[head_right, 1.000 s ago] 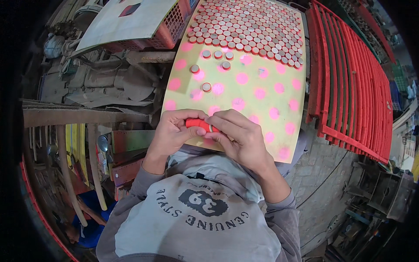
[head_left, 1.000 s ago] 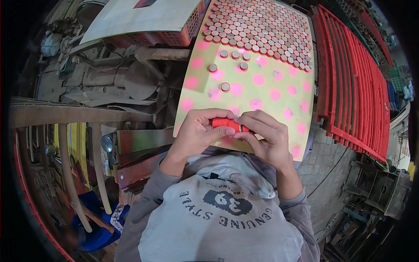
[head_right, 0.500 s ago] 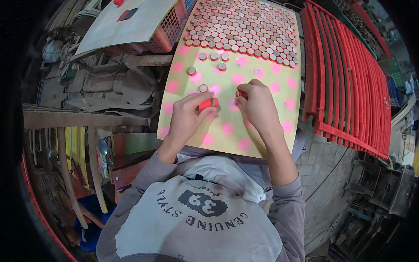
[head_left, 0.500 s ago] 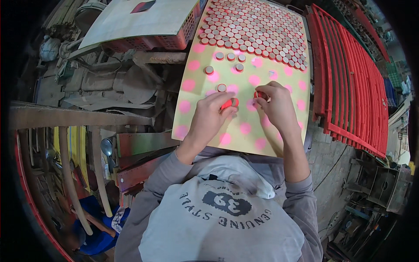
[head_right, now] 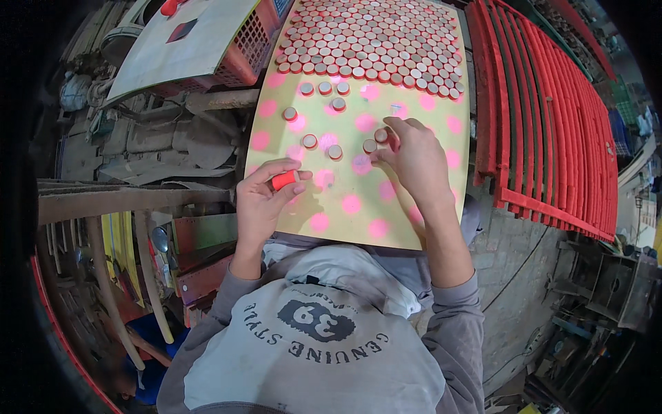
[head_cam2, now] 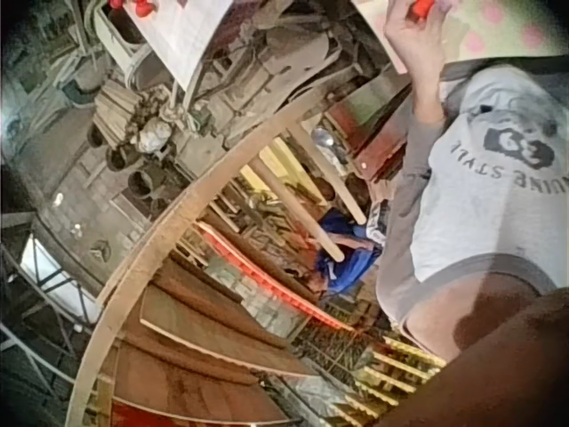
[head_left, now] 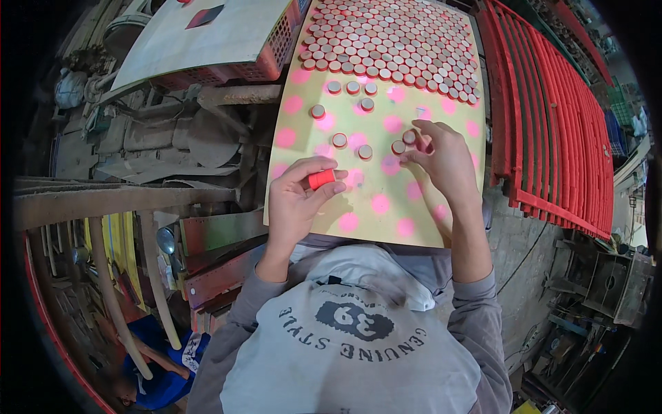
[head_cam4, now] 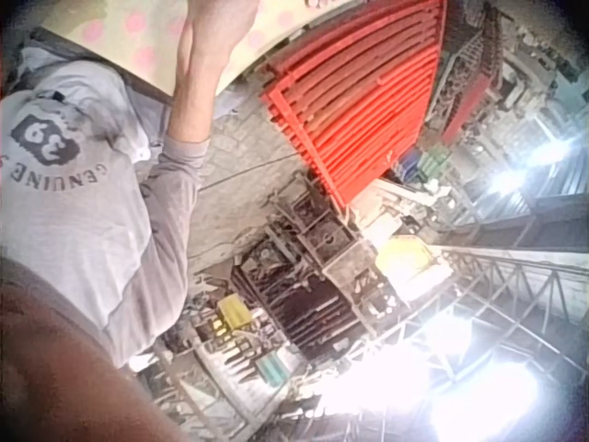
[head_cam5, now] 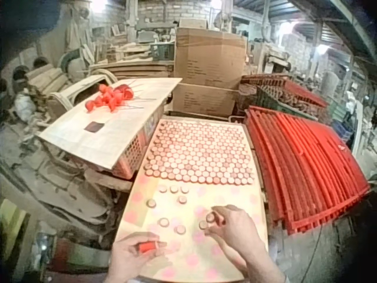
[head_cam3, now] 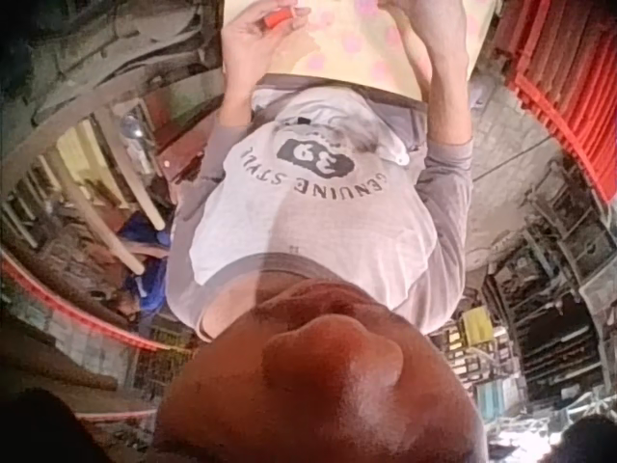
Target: The person repeatedly picks up red cylindrical objects from a stack, separates them into individual units, and places them onto a yellow board with pink dots. The person arranges the cylinders in neat rows, filling the board systematically.
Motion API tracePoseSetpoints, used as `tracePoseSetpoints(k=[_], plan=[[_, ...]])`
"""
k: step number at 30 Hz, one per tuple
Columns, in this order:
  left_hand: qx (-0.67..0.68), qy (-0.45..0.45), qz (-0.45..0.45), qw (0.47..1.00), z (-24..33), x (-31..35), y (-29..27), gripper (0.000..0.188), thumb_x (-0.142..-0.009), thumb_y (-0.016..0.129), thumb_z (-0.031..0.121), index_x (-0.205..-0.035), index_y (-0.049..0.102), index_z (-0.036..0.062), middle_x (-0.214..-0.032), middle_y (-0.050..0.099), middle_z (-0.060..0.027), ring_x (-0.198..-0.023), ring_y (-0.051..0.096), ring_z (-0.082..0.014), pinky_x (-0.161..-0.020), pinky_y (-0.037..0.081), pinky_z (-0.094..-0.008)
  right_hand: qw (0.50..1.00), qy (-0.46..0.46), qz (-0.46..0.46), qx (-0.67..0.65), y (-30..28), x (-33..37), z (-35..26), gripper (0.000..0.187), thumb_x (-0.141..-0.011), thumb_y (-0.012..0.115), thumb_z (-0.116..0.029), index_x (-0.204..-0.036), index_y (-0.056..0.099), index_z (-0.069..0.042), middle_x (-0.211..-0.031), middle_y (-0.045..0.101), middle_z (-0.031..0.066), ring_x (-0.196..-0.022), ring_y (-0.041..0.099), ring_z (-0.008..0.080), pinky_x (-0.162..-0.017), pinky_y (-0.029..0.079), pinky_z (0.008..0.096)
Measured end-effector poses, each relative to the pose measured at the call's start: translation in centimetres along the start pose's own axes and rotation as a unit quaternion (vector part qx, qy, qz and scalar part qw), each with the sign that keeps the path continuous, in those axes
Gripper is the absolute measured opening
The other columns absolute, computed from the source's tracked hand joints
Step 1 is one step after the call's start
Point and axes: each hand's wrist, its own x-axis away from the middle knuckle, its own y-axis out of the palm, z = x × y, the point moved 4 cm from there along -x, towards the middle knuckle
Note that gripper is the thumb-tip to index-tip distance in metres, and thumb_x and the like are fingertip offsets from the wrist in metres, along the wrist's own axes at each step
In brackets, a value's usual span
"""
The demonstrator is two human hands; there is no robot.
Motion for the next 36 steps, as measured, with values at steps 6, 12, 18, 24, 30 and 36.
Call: tracePoseSetpoints(k=[6,12,18,24,30,36], plan=[[0.078,-0.137,-0.08,0.984,0.2,0.6,2.2,0.03,-0.087,0.075,0.002,-0.108,0.054,-0.0013,-0.084,0.07,-0.0091,-0.068,0.067,-0.0113,-0.058,0.056,-0.0237,0.977,-0.098,-0.065,-0.176,-1.2,3.6,-4.5,0.048,-0.072,0.082,-0.01,-0.117,0.067,-0.003,-0.1,0.066,0.0131,-0.083,0.065,0.0253,-0.073,0.054,0.0356],[0.164,-0.17,-0.184,0.954,0.6,0.0,4.7,0.026,-0.091,0.072,0.006,-0.105,0.05,-0.0006,-0.095,0.069,-0.0127,-0.074,0.067,-0.014,-0.064,0.057,-0.0265,0.957,-0.169,-0.02,-0.235,-0.4,6.4,-5.3,0.034,-0.074,0.077,0.002,-0.108,0.071,-0.003,-0.097,0.066,0.0116,-0.083,0.066,0.0236,-0.07,0.054,0.0317],[0.082,-0.121,-0.226,0.963,0.7,0.7,4.3,0.029,-0.095,0.065,0.001,-0.121,0.06,-0.0083,-0.1,0.068,-0.0124,-0.085,0.066,-0.0153,-0.073,0.058,-0.0277,0.957,-0.164,-0.02,-0.238,-0.8,7.6,-4.9,0.034,-0.075,0.077,0.0,-0.108,0.07,0.0,-0.097,0.068,0.0134,-0.083,0.066,0.028,-0.07,0.054,0.0347],[0.073,-0.19,-0.232,0.951,0.0,1.0,3.7,0.025,-0.093,0.066,0.002,-0.116,0.066,-0.0087,-0.091,0.071,-0.0108,-0.073,0.067,-0.0129,-0.067,0.056,-0.025,0.955,-0.162,-0.082,-0.235,-1.0,7.5,-4.3,0.033,-0.074,0.08,-0.002,-0.104,0.07,0.003,-0.093,0.069,0.0141,-0.077,0.067,0.0259,-0.069,0.054,0.0333],[0.048,-0.153,-0.233,0.959,0.8,0.4,4.1,0.024,-0.096,0.065,0.006,-0.116,0.067,-0.0069,-0.088,0.069,-0.0063,-0.072,0.062,-0.0094,-0.067,0.055,-0.0242,0.963,-0.136,0.006,-0.232,-0.8,8.6,-5.2,0.034,-0.074,0.078,-0.001,-0.107,0.07,0.001,-0.093,0.068,0.0124,-0.079,0.064,0.0254,-0.069,0.052,0.0344],[0.07,-0.241,-0.257,0.933,2.0,1.2,4.4,0.023,-0.096,0.067,0.01,-0.111,0.07,-0.0073,-0.085,0.07,-0.0061,-0.071,0.063,-0.0085,-0.066,0.055,-0.0232,0.957,-0.209,0.0,-0.201,-1.2,8.8,-5.8,0.033,-0.074,0.077,-0.001,-0.106,0.069,0.001,-0.093,0.066,0.0103,-0.079,0.06,0.025,-0.069,0.05,0.0347]])
